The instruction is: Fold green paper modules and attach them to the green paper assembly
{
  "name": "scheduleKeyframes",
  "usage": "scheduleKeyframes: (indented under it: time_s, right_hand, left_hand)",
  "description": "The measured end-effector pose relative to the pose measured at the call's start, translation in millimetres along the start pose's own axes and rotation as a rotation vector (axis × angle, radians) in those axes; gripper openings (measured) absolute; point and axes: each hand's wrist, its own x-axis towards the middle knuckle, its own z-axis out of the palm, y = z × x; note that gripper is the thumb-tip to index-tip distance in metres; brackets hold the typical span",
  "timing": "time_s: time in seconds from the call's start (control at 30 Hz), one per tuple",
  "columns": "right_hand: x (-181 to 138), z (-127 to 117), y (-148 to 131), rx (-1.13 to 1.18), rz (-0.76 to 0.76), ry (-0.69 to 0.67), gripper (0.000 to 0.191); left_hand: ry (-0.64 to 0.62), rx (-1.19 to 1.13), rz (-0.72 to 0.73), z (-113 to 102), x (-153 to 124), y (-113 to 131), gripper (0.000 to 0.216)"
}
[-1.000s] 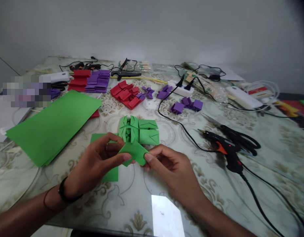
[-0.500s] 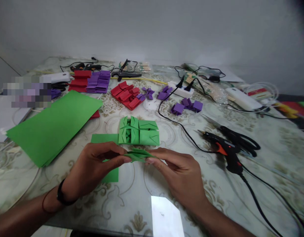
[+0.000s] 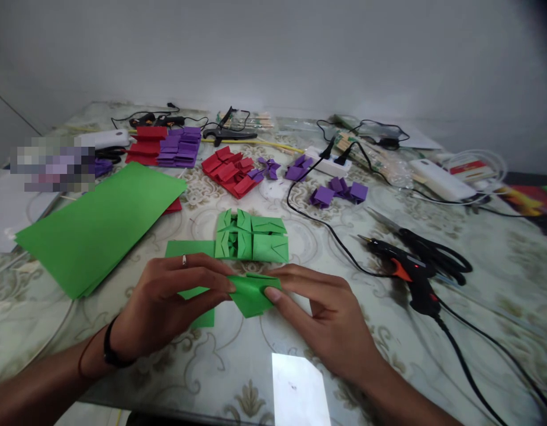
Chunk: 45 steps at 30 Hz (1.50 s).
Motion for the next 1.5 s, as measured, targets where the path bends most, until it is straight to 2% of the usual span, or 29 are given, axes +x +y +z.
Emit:
scheduleKeyframes:
  time_s: [0.27,0.43,0.5,0.53,0.6,0.7,0.93,1.03,1.2,1.33,1.5]
  right_hand:
    - [-3,-1,-5,0.054,-0.12,-0.026,0.026]
    - [-3,-3,-5,0.007,-0.111,-0.068,0.017]
    - [-3,-4,-5,-0.057,-0.108,-0.077,0.007]
    - [-3,-4,-5,-0.091,-0.109,-0.073,0.004]
    - [-3,-5,-5,-0.139,-0.118,-0.056,0.015]
    - [-3,-4,-6,-0.179,-0.129,-0.021,0.023]
    - [-4,0,-9,-0.179,-0.145,0.04,0.02]
    - [-3,1,-7,-0.181,-0.108,0.027,0.018]
    - [-4,3,-3,-0.165,-0.085,0.076,0.016]
    - [-6,3,-2,-0.157,-0.097,0.083,0.02]
    - [-5,-1,0,-0.204,-0.144,0.089,0.023]
  left_hand:
    - [0.057,-0.098,-0.109,-6,3,10,0.012]
    - [0.091,-0.066,-0.109,-3,1,8,0.008]
    - [0.107,-0.063,-0.123,-2,-1,7,0.006]
    - [0.113,-0.075,-0.132,-1,-1,7,0.007]
    - [0.11,-0.12,-0.166,-1,-3,8,0.009]
    - [0.085,-0.166,-0.191,-2,-4,9,0.01]
    - [0.098,-0.154,-0.182,0,-9,9,0.015]
    - [0.132,-0.183,-0.188,3,-13,6,0.016]
    - [0.24,-0.151,-0.279,5,-18,5,0.023]
    - [0.22,-0.109,-0.234,4,-16,6,0.023]
    - [0.115,-0.16,-0.208,4,-7,5,0.041]
